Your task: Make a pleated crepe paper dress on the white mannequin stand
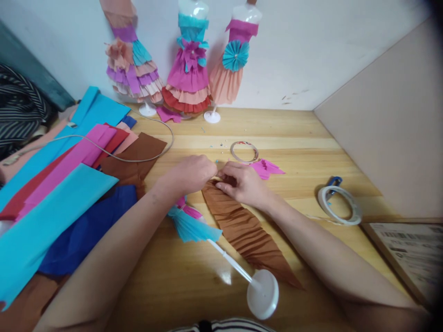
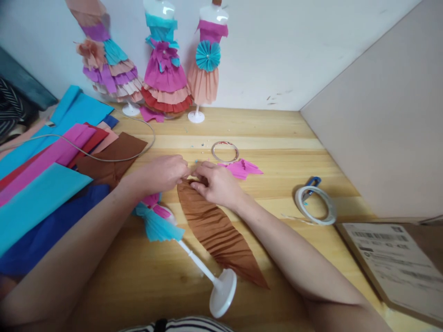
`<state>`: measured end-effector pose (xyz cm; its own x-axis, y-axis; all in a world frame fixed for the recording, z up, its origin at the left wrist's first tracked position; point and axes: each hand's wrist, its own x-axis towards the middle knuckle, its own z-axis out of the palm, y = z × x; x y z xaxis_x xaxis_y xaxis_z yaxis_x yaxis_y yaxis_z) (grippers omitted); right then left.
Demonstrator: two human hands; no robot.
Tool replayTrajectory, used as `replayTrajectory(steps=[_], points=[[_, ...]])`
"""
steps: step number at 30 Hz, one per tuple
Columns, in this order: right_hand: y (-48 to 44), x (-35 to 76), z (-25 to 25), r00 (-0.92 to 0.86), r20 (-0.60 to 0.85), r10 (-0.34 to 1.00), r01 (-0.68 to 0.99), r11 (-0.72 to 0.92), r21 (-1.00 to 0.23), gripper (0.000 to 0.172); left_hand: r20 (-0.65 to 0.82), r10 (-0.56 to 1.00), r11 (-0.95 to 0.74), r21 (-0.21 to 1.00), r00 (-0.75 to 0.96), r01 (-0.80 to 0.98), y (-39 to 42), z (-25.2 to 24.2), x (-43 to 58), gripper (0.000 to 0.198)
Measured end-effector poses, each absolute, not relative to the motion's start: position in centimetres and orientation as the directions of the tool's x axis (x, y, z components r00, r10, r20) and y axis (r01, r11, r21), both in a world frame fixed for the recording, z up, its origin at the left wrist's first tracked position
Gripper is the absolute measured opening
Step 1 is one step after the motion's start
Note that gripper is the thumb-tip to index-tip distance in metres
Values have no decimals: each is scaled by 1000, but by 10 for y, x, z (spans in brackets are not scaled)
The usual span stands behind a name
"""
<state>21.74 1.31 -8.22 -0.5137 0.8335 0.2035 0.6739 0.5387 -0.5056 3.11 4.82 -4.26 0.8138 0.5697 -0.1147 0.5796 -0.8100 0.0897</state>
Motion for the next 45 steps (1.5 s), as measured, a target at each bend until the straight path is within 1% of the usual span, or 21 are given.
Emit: replayTrajectory(steps=[4, 7, 11, 15, 21, 25, 28, 33, 37, 38, 39, 40, 41, 42, 43, 44, 45], points=[[12, 212, -81, -538, 178, 824, 698, 554, -453, 4, -104, 575, -805, 102, 811, 584, 47, -42, 32, 25], [11, 211, -83, -557, 167, 814, 697, 567, -438, 4, -118, 561, -814, 101, 819, 572, 48, -41, 32, 25], [11, 210, -87, -522, 186, 832, 703, 543, -459, 11, -90, 552, -822, 107, 829, 560, 47, -41, 31, 23], [12, 210, -88, -495, 189, 848, 688, 515, -511, 10, -63, 541, -832, 107, 838, 545, 45, -41, 32, 18], [16, 217, -84, -570, 170, 804, 593, 546, -592, 10, -93, 554, -824, 85, 828, 561, 47, -43, 35, 22], [18, 221, -85, -555, 179, 812, 603, 541, -586, 16, -75, 549, -829, 79, 832, 554, 48, -47, 34, 22], [16, 219, -83, -560, 176, 810, 607, 545, -578, 10, -60, 543, -834, 80, 837, 547, 49, -50, 34, 23], [12, 211, -82, -550, 183, 815, 661, 558, -501, 4, -48, 545, -829, 112, 837, 547, 46, -48, 34, 25], [13, 210, -82, -493, 220, 842, 661, 527, -534, 10, -26, 550, -826, 133, 835, 549, 49, -39, 32, 24], [14, 211, -82, -455, 242, 857, 664, 507, -550, 10, 20, 576, -811, 140, 817, 568, 51, -36, 31, 23], [15, 213, -81, -399, 270, 876, 667, 479, -570, 10, 97, 619, -783, 152, 780, 603, 53, -33, 31, 23], [15, 214, -80, -329, 302, 895, 671, 446, -593, 11, 198, 675, -737, 181, 710, 651, 55, -30, 31, 22], [15, 215, -78, -253, 332, 909, 672, 412, -615, 11, 308, 734, -675, 237, 605, 699, 57, -28, 31, 21], [15, 216, -77, -183, 359, 915, 670, 383, -636, 12, 402, 785, -603, 323, 471, 730, 58, -25, 31, 22], [15, 216, -75, -125, 380, 916, 666, 361, -653, 12, 454, 827, -529, 428, 332, 733, 58, -23, 32, 23], [14, 216, -73, -76, 396, 915, 657, 344, -670, 12, 463, 863, -455, 540, 202, 708, 58, -21, 34, 24], [13, 215, -71, -36, 405, 913, 645, 331, -688, 12, 430, 897, -382, 640, 101, 667, 57, -19, 35, 24]])
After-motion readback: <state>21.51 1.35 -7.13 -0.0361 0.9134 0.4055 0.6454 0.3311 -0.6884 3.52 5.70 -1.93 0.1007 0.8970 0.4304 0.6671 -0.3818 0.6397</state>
